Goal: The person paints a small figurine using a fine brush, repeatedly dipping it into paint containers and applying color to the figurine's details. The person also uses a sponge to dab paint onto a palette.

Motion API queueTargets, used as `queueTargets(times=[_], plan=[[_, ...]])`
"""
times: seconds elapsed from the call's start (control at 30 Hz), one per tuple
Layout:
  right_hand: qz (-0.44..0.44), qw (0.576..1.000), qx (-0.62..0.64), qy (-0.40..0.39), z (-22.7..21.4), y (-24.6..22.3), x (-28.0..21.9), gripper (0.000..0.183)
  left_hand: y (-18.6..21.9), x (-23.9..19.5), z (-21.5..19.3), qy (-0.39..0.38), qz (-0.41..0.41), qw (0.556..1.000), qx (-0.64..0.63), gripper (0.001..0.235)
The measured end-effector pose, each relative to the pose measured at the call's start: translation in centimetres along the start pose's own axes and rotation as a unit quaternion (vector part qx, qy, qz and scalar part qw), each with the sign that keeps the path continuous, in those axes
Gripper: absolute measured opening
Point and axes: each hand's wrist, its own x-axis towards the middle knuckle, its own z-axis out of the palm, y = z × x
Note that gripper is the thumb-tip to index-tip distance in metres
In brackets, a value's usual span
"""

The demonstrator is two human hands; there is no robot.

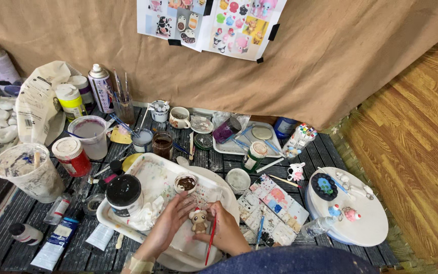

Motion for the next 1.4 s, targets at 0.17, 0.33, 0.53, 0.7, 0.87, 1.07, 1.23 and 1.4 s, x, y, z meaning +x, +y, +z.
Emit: queueTargets(times=[0.17,0.33,0.53,0.7,0.87,1.07,1.23,1.4], plan=[[-0.046,0.999,0.011,-0.018,-0.9,0.3,0.0,0.079,-0.3,-0.9,0.6,0.053,0.012,0.998,-0.026,0.066],[-0.015,0.999,0.003,-0.046,-1.5,0.6,0.1,0.077,-1.1,-1.7,0.7,0.069,0.002,0.997,-0.024,0.063],[-0.057,0.991,-0.113,0.054,1.2,2.1,-1.4,0.08,-1.5,-1.9,0.2,0.084,0.017,0.996,-0.024,0.056],[-0.064,0.992,-0.091,0.052,2.1,4.5,-1.6,0.098,-1.6,-1.9,-0.4,0.078,0.033,0.996,-0.027,0.053],[-0.049,0.994,-0.069,0.071,2.4,4.5,-1.7,0.088,-1.6,-2.1,-0.6,0.057,0.03,0.998,-0.023,0.061],[-0.022,0.996,-0.05,0.077,2.1,3.6,-1.5,0.091,-1.2,-2.7,-1.5,0.013,0.011,0.991,-0.129,0.069],[-0.091,0.99,-0.065,0.081,1.9,4.1,-1.7,0.083,-0.8,-3.8,-1.6,0.027,-0.037,0.982,-0.185,0.07],[-0.099,0.99,-0.089,0.056,1.3,4.4,-1.6,0.086,-0.6,-5.1,-1.6,0.056,-0.025,0.985,-0.159,0.071]])
